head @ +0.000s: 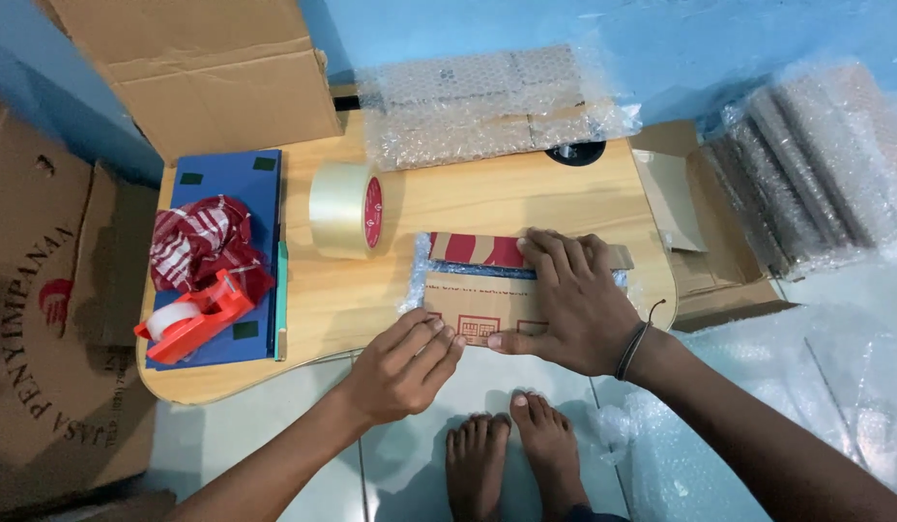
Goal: Wrapping a small item in bubble wrap and sealing it inside a cardboard sleeve using adhesive tape.
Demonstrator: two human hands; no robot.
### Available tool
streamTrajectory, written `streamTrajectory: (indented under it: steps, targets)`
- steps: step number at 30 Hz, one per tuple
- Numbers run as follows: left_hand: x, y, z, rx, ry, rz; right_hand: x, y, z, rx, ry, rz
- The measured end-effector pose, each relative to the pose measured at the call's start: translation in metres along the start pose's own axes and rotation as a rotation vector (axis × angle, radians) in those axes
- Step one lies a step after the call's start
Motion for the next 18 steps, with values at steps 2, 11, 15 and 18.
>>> streamTrajectory:
  steps: [2, 11, 15, 18]
  targets:
    - [0.001, 0.003, -0.003, 0.019, -0.004, 0.021, 0.001, 0.0, 0.0, 0.004, 0.003, 0.004]
    - [0.002, 0.002, -0.001, 0.097, 0.001, 0.041, 0.001, -0.001, 0.0, 0.011, -0.011, 0.03]
    - [0.0, 0.011, 0.0, 0.116, -0.002, 0.029, 0.001, 0.0, 0.0, 0.013, -0.003, 0.011]
    - [0.001, 0.007, -0.001, 0.113, 0.012, 0.029, 0.003, 0.0, 0.0, 0.015, -0.008, -0.002]
Point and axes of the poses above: each hand's wrist, its own y-axis towards the middle knuckle, its own x-axis out of the palm, z = x × y, the point moved 5 cm from there along y, towards the middle knuckle, and after that the axes turned 9 degrees about z, right-handed, at the moved point
